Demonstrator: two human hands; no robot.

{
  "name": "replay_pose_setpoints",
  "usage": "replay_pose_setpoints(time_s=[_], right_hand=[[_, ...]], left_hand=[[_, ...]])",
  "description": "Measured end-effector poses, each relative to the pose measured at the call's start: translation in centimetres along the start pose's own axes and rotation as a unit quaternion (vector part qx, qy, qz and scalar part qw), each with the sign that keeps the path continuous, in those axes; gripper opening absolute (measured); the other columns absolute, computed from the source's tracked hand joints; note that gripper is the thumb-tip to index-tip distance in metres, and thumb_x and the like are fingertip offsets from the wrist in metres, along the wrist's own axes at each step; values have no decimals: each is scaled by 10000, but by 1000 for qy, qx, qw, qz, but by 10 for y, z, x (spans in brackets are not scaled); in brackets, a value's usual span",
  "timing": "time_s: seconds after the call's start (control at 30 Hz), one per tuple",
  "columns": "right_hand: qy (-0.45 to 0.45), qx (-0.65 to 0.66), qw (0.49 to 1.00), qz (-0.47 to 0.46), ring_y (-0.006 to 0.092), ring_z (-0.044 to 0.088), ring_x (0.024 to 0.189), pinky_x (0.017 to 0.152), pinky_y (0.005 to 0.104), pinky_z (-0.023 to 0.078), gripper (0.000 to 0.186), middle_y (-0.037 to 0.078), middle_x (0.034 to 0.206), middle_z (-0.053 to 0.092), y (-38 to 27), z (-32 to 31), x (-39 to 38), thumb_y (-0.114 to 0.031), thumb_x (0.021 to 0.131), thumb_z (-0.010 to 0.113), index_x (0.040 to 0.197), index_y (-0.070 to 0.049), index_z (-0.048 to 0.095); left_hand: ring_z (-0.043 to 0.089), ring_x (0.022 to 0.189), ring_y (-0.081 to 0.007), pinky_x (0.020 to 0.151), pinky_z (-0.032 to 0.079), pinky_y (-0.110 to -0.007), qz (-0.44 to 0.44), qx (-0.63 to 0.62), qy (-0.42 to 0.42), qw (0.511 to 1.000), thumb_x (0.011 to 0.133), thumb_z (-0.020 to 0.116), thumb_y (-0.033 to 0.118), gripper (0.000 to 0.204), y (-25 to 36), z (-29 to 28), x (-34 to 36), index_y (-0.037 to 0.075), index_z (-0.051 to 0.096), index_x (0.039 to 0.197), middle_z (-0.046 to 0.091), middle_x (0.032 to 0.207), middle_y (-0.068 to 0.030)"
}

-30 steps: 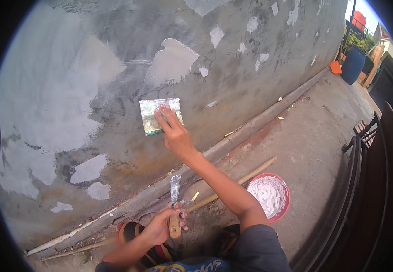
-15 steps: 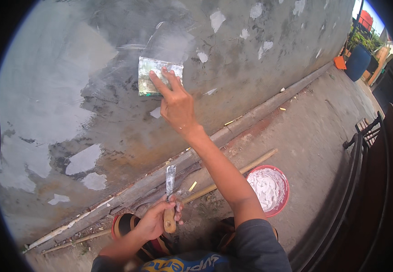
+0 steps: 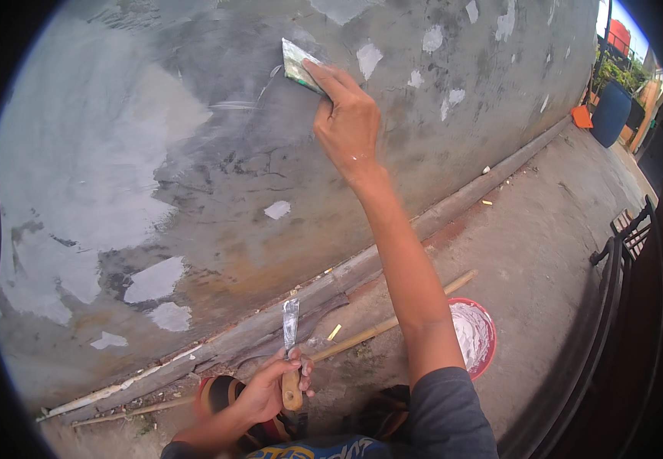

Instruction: The person applies white plaster to a concrete wall using a trowel and a smaller scraper. They repeatedly scoop plaster from a red bucket, spread it onto the wall, and smooth the surface. The person occasionally scrapes excess plaster from the trowel back into the bucket.

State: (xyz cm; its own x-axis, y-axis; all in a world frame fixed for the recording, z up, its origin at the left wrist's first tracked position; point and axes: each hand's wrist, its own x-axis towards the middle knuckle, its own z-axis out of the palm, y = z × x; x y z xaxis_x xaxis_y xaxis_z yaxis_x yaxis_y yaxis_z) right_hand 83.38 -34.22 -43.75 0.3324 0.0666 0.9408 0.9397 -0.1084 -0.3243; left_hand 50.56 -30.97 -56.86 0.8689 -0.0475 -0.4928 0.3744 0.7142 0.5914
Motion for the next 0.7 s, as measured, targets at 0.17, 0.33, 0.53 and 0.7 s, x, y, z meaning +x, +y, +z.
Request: replay_pose_setpoints(time_s=[0.17,0.33,0.53,0.7], right_hand=[[-121,-37,991,-30,289,667,980,761,358,550,604,114,1218,627,-41,41,-87,114,739,537,1262,-177,618],[-182,33,982,-30,288,676,945,735,354,548,614,103,1177,659,-47,26,-81,124,743,545,1261,-196,621],[-52,-15,998,-20,322,641,1045,807,380,556,574,120,1199,641,-36,34,-14,105,735,549,1243,-151,626],[-127,-34,988,-84,352,609,1117,892,406,541,669,136,1258,609,-64,73,-106,132,712,551,1300,-183,588]], left_hand=[[555,795,-145,764,513,-380,0,-35,-13,999,920,552,128,134,-1,-12,6,146,449,1005,545,960,-60],[558,798,-144,775,509,-377,-3,-30,-12,999,924,553,139,142,-1,-13,5,143,456,1027,531,954,-53],[559,797,-148,778,510,-377,0,-42,-34,999,931,546,138,136,-1,-16,4,137,451,1028,532,963,-58],[542,786,-166,761,498,-388,28,-28,22,999,908,547,133,157,3,-14,1,149,420,998,520,949,-64]])
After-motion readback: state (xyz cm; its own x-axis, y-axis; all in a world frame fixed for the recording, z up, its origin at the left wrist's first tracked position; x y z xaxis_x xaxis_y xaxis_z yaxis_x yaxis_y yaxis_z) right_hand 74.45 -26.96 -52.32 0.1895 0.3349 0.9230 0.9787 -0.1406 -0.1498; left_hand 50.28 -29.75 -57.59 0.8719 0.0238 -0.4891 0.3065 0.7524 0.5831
